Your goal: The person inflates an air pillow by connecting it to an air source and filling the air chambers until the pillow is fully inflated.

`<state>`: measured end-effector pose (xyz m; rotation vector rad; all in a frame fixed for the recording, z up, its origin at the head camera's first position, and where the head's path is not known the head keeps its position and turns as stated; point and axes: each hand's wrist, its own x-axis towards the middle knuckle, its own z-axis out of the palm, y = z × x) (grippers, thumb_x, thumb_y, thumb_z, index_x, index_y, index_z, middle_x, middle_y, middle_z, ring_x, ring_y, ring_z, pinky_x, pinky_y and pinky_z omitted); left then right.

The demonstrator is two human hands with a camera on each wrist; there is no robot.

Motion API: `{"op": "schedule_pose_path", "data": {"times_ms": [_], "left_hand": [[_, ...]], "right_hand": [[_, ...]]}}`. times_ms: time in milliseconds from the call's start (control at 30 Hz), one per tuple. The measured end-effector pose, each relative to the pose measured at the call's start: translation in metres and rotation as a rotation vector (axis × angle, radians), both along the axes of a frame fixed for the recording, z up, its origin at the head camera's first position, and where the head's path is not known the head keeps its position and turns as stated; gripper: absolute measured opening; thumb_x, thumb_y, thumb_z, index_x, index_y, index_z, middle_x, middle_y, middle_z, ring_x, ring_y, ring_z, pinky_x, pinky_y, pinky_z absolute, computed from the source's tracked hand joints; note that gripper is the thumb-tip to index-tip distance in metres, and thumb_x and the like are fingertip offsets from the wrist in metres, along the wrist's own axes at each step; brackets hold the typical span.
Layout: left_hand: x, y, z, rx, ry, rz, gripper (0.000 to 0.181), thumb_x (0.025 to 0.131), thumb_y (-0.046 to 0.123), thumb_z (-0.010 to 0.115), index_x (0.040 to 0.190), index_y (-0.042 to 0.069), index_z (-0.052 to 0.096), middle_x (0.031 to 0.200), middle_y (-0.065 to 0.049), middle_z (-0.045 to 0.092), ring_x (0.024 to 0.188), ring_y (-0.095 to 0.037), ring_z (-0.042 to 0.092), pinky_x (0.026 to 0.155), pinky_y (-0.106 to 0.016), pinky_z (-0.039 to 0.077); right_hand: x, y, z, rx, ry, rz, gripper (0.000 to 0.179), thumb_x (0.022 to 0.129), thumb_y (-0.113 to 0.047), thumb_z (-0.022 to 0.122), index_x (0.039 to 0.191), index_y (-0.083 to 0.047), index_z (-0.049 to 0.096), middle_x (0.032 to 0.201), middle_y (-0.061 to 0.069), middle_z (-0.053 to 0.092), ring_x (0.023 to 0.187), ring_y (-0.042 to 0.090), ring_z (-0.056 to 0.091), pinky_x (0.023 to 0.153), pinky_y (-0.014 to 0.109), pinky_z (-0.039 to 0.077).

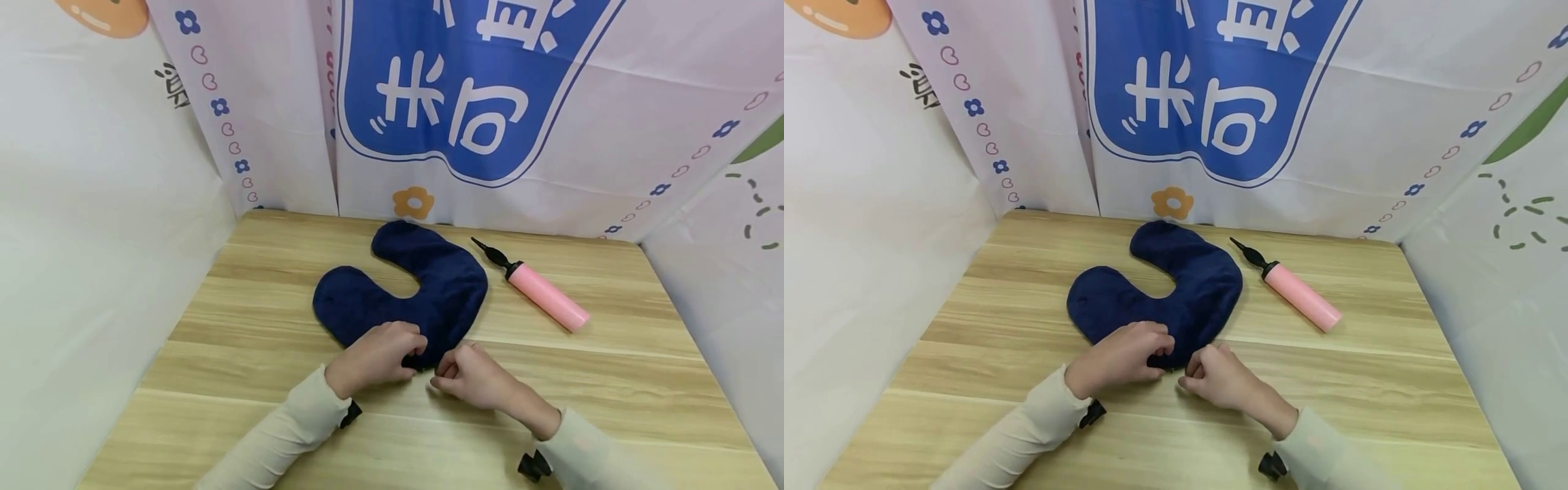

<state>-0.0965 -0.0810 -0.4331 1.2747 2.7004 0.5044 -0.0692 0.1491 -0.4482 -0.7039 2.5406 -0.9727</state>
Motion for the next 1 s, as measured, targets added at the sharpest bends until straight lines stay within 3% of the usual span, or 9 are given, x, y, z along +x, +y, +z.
{"op": "schedule_pose_path", "data": {"times_ms": [267,433,567,733,767,867,1000], "left_hand": [[-0.006,0.0,-0.012,0.009,-0.004,0.022,0.02,0.084,0.013,0.09,0.092,0.019,0.072,0.09,0.006,0.064,0.077,-0.006,0.055,0.069,-0.02,0.049],[-0.014,-0.005,-0.013,0.131,-0.008,0.025,0.017,0.084,0.012,0.087,0.09,0.018,0.072,0.088,0.007,0.064,0.077,-0.006,0.055,0.07,-0.02,0.05],[-0.02,-0.014,-0.009,0.303,-0.057,0.064,0.015,0.084,0.011,0.086,0.093,0.017,0.075,0.089,0.006,0.067,0.08,-0.006,0.058,0.074,-0.021,0.053],[-0.026,-0.023,0.0,0.492,-0.123,0.148,0.013,0.087,0.01,0.084,0.096,0.016,0.077,0.091,0.004,0.071,0.083,-0.007,0.063,0.077,-0.024,0.057],[-0.027,-0.024,0.002,0.519,-0.136,0.169,0.013,0.087,0.01,0.084,0.097,0.016,0.077,0.092,0.004,0.071,0.083,-0.007,0.064,0.077,-0.024,0.058],[-0.027,-0.025,0.005,0.577,-0.167,0.212,0.013,0.087,0.01,0.084,0.098,0.015,0.077,0.093,0.003,0.072,0.083,-0.007,0.065,0.077,-0.026,0.058],[-0.028,-0.025,0.006,0.612,-0.176,0.222,0.012,0.088,0.01,0.083,0.097,0.015,0.077,0.092,0.002,0.072,0.082,-0.008,0.065,0.076,-0.026,0.058]], "right_hand": [[-0.001,-0.008,-0.01,-0.045,-0.036,-0.09,0.014,0.096,-0.023,0.078,0.086,-0.013,0.079,0.077,-0.006,0.075,0.065,0.004,0.064,0.059,0.02,0.053],[0.0,-0.01,-0.004,-0.078,-0.03,-0.153,0.012,0.097,-0.024,0.077,0.089,-0.014,0.079,0.082,-0.006,0.077,0.069,0.003,0.068,0.067,0.021,0.056],[0.002,-0.012,0.005,-0.103,0.042,-0.184,0.01,0.097,-0.023,0.077,0.094,-0.014,0.08,0.084,-0.007,0.079,0.072,-0.001,0.071,0.079,0.024,0.058],[0.004,-0.023,0.014,-0.176,0.127,-0.22,0.01,0.096,-0.021,0.079,0.097,-0.011,0.08,0.087,-0.003,0.081,0.075,0.002,0.074,0.074,0.019,0.059],[0.004,-0.026,0.015,-0.204,0.149,-0.23,0.01,0.096,-0.019,0.079,0.098,-0.009,0.079,0.087,0.0,0.081,0.075,0.004,0.075,0.068,0.019,0.06],[0.002,-0.035,0.016,-0.269,0.226,-0.265,0.011,0.094,-0.017,0.081,0.097,-0.006,0.079,0.085,0.004,0.08,0.073,0.007,0.076,0.066,0.018,0.06],[-0.002,-0.045,0.014,-0.322,0.314,-0.301,0.007,0.093,-0.013,0.082,0.094,-0.006,0.079,0.082,0.004,0.08,0.07,0.007,0.075,0.064,0.018,0.06]]}}
